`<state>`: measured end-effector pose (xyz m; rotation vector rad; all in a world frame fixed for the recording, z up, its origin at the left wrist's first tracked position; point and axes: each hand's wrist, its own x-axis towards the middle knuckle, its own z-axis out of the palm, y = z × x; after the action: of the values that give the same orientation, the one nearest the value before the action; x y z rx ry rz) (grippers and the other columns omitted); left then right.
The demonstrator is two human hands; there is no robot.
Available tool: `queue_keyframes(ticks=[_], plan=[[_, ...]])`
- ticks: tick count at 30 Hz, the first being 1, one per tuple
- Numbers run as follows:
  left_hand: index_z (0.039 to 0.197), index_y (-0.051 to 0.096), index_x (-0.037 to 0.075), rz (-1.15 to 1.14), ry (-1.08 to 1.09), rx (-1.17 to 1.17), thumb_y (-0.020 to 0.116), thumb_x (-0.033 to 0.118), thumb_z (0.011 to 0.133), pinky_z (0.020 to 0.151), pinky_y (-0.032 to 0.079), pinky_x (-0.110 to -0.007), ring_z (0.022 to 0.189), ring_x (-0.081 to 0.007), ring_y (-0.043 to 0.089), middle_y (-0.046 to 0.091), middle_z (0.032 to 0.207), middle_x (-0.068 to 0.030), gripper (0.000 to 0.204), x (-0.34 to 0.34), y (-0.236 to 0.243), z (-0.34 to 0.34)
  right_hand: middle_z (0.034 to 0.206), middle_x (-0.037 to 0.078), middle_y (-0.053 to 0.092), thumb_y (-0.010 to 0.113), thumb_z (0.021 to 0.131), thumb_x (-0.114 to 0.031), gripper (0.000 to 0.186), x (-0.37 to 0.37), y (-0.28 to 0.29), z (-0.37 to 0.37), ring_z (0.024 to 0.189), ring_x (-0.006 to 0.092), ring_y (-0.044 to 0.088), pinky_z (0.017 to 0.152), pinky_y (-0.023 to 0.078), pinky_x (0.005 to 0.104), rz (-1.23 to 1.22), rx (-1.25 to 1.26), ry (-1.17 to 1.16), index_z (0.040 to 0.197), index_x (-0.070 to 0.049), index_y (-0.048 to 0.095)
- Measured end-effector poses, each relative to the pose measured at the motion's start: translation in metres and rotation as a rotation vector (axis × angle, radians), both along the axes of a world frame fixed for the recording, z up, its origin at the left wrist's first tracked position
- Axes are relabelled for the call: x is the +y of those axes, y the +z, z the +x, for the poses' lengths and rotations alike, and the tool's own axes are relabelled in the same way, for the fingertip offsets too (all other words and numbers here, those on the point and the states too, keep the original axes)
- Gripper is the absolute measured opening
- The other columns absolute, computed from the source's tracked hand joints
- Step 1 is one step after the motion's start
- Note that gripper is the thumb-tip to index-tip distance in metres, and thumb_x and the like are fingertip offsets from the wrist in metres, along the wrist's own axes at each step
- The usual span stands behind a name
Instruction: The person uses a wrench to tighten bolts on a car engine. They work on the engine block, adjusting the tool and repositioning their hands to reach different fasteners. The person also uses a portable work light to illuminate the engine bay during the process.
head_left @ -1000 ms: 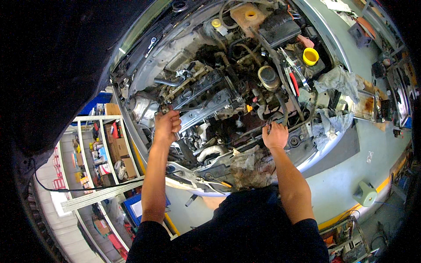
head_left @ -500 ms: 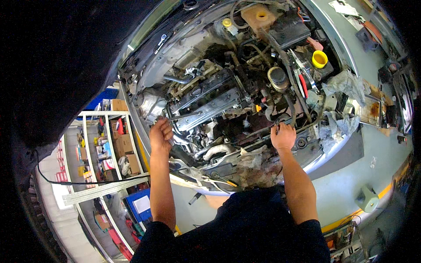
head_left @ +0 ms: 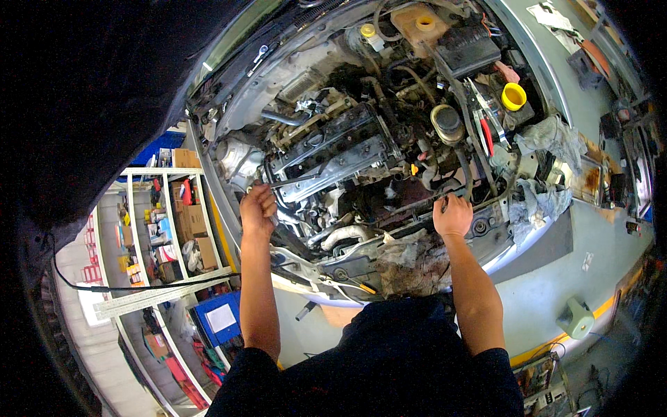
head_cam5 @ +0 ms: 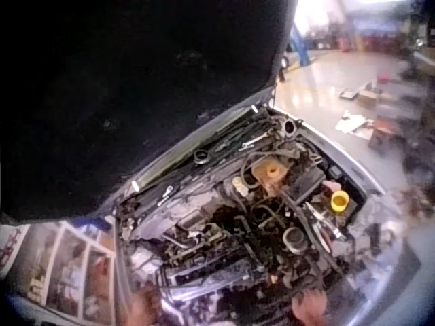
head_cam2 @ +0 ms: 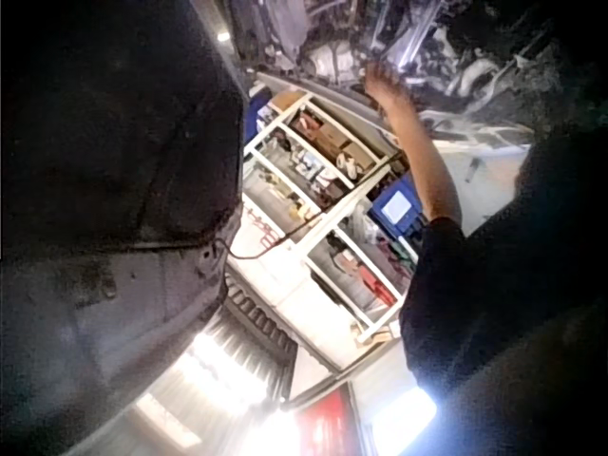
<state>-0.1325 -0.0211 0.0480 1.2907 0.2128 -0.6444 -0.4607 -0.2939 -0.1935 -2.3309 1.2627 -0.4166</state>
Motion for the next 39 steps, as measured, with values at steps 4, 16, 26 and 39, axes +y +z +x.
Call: queue_keyframes(ticks=[4,16,26,39], plan=[[0.081,0.046,0.014,-0.089,0.058,0.031,0.056,0.006,0.098,0.039,0.018,-0.022,0.049,-0.0048,0.026,0.033,0.064,0.0069,0.021,0.005,-0.007,0.003,0.078,0.016,0.067,0.059,0.089,-0.031,0.029,0.0,-0.004,0.0,0.078,0.0347,0.064,0.081,0.048,0.0488,-0.026,-0.005,0.012,0.078,-0.005,0.065],[0.083,0.043,0.01,-0.264,0.207,0.076,0.054,0.006,0.102,0.044,0.022,-0.024,0.052,-0.007,0.026,0.032,0.066,0.005,0.022,-0.041,-0.012,-0.002,0.079,0.015,0.069,0.059,0.09,-0.03,0.028,0.0,-0.001,0.0,0.08,0.0337,0.065,0.082,0.048,0.0476,-0.012,0.016,-0.006,0.081,-0.005,0.067],[0.076,0.043,0.011,0.033,0.145,-0.007,0.055,0.002,0.096,0.042,0.02,-0.022,0.052,-0.0059,0.027,0.033,0.067,0.0055,0.025,-0.046,0.001,-0.012,0.076,0.015,0.068,0.059,0.089,-0.029,0.028,-0.001,0.004,0.001,0.078,0.0332,0.065,0.08,0.049,0.0472,-0.062,0.014,0.006,0.078,-0.004,0.066],[0.075,0.042,0.014,-0.134,0.193,-0.038,0.056,0.005,0.098,0.039,0.019,-0.022,0.049,-0.0051,0.026,0.034,0.064,0.0065,0.028,-0.003,0.011,-0.003,0.075,0.016,0.067,0.06,0.089,-0.033,0.029,0.0,-0.007,0.0,0.076,0.0353,0.065,0.08,0.049,0.0484,-0.054,-0.025,0.001,0.081,-0.005,0.066]])
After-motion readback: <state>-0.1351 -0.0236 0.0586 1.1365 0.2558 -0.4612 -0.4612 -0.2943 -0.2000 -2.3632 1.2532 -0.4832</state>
